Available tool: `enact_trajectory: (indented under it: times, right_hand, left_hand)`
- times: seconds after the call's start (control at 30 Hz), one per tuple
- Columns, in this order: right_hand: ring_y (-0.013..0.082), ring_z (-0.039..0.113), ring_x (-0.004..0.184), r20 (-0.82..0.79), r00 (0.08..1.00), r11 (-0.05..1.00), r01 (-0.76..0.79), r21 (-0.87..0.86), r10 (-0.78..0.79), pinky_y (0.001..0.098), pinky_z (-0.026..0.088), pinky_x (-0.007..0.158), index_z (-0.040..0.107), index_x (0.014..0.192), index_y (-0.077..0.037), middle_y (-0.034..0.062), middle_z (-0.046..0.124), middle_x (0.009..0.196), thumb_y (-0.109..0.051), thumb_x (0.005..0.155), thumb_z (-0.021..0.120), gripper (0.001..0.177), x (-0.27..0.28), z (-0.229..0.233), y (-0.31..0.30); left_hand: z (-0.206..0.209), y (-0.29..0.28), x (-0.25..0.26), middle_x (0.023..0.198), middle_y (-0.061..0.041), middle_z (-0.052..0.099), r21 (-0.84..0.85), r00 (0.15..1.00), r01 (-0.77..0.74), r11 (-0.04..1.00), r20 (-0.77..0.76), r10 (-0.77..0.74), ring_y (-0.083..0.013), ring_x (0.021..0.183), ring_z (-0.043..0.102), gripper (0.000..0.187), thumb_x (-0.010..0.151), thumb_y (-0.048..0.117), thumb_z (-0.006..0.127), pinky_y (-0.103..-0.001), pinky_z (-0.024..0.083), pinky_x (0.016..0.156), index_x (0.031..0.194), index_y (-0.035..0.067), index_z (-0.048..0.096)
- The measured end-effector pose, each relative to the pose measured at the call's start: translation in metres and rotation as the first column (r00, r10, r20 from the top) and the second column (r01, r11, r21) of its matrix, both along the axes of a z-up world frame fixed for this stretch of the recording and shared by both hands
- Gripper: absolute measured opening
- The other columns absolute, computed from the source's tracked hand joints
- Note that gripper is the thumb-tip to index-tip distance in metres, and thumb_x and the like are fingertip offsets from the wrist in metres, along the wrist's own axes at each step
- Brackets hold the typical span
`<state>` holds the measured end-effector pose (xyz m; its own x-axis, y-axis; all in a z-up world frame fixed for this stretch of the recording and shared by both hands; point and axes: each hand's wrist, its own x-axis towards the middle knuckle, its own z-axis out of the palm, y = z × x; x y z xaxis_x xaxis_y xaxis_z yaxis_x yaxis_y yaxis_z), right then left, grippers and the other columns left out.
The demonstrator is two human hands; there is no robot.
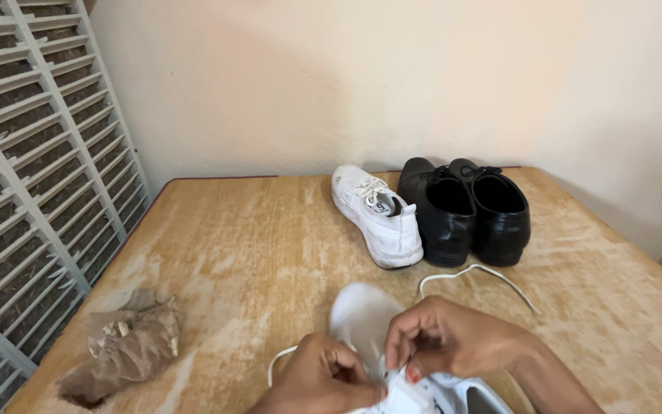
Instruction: The person removes the laces from a white sneaker and then re-laces it by threading the laces through the eyelets and tying a knot. The task is performed on a table with other shoes nearby.
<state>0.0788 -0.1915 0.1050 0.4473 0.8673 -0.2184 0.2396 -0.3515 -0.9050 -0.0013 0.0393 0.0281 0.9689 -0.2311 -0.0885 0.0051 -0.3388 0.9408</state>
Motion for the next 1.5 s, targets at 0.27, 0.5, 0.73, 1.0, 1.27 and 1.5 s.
enact_trajectory:
  times: [0.27,0.5,0.73,1.0,1.27,1.5]
  right_hand:
    - [0.0132,0.074,0.091,0.235,0.972,0.975,-0.029,0.219,-0.024,0.0322,0.057,0.093,0.075,0.107,-0.002,0.0054,0.08,0.097,-0.003,0.075,0.087,0.034,0.004,-0.006,-0.003]
    - [0.0217,0.074,0.098,0.238,0.92,0.937,0.254,0.24,-0.31,0.0412,0.054,0.096,0.078,0.108,-0.003,0.0099,0.08,0.101,-0.004,0.071,0.089,0.039,0.006,0.035,-0.042]
    - [0.0229,0.035,0.149,0.602,0.75,0.711,0.265,-0.652,0.273,0.0425,0.032,0.118,0.052,0.15,-0.028,0.001,0.039,0.16,-0.04,0.082,0.089,0.078,-0.071,0.01,-0.091]
    - [0.0316,0.034,0.15,0.988,0.071,0.745,0.649,-0.152,0.139,0.0522,0.026,0.121,0.065,0.125,-0.026,0.0023,0.048,0.154,-0.034,0.061,0.081,0.067,-0.092,-0.041,-0.094]
    - [0.0202,0.069,0.089,0.816,0.042,0.506,0.803,0.316,-0.576,0.035,0.057,0.076,0.081,0.101,-0.014,0.0027,0.076,0.097,-0.025,0.079,0.085,0.025,-0.133,-0.039,-0.032]
    - [0.0153,0.074,0.071,0.512,0.14,0.385,0.826,0.411,-0.848,0.0273,0.06,0.061,0.082,0.095,-0.007,0.0062,0.083,0.082,-0.017,0.078,0.082,0.02,-0.131,-0.069,-0.01]
  left_hand:
    - [0.042,0.017,-0.012,0.092,-0.005,0.079,0.21,0.978,0.079,0.975,0.174,-0.117,-0.0141,0.088,0.073,0.038,0.072,0.036,0.087,-0.03,0.055,0.08,0.097,0.007,0.083]
    - [0.037,0.019,-0.001,0.152,-0.011,0.054,0.398,0.865,0.176,0.9,0.375,-0.335,-0.0282,0.152,0.033,0.08,0.082,0.061,0.07,-0.046,0.018,0.124,0.143,0.011,0.058]
    - [0.023,0.013,0.0,0.161,-0.013,0.039,0.57,0.857,0.134,0.811,0.345,-0.384,-0.0292,0.154,0.023,0.092,0.088,0.078,0.045,-0.051,0.004,0.124,0.153,0.012,0.044]
    - [0.046,0.009,-0.023,0.108,-0.022,0.071,0.57,0.726,-0.163,0.805,0.622,-0.293,-0.0347,0.104,0.065,0.079,0.081,0.07,0.063,-0.052,0.039,0.103,0.113,-0.001,0.072]
    - [0.052,0.007,-0.025,0.072,-0.014,0.072,0.496,0.802,-0.012,0.868,0.523,-0.288,-0.0322,0.073,0.069,0.035,0.082,0.037,0.075,-0.041,0.054,0.072,0.071,0.004,0.073]
    - [0.034,-0.005,-0.018,0.132,-0.013,0.07,0.276,0.63,0.033,0.961,0.74,-0.235,-0.0309,0.131,0.058,0.047,0.085,0.028,0.074,-0.047,0.034,0.116,0.126,0.006,0.072]
